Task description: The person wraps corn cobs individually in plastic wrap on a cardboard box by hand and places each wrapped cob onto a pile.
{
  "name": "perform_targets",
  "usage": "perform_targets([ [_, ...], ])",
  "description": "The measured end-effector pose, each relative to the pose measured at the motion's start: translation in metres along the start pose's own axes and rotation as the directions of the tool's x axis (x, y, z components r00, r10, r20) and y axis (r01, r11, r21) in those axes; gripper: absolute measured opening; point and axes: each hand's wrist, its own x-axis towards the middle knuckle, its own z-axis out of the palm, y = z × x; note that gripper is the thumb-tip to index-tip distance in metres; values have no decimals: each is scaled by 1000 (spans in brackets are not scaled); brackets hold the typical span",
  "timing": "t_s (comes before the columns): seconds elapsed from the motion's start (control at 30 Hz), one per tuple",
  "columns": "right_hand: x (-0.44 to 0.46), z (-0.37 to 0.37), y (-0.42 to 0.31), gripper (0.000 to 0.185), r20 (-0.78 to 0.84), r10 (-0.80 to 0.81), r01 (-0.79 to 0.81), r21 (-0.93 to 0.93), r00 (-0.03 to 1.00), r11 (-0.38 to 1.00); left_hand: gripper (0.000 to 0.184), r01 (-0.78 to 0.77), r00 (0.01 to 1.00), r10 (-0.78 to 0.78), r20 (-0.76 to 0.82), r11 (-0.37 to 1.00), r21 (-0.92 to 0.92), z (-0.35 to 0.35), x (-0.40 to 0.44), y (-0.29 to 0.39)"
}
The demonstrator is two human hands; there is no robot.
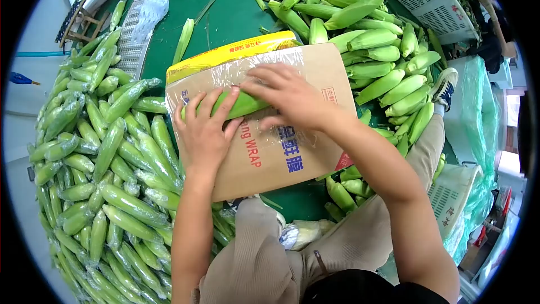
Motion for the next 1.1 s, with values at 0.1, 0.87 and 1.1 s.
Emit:
perform_targets([
  [0.1, -54, -69, -4, 85, 95, 233, -243, 118, 968, 963, 66, -8, 1000, 8, -27, 1000, 4, 3, -1, 3],
  [0.87, 31, 26, -14, 35, -31, 658, -651, 117, 752, 750, 65, 17, 998, -10, 59, 994, -106, -4, -3, -4],
  [1.1, 9, 27, -29, 78, 127, 294, -256, -251, 947, 934, 70, 10, 993, -53, -108, 931, -365, -14, -27, -32],
])
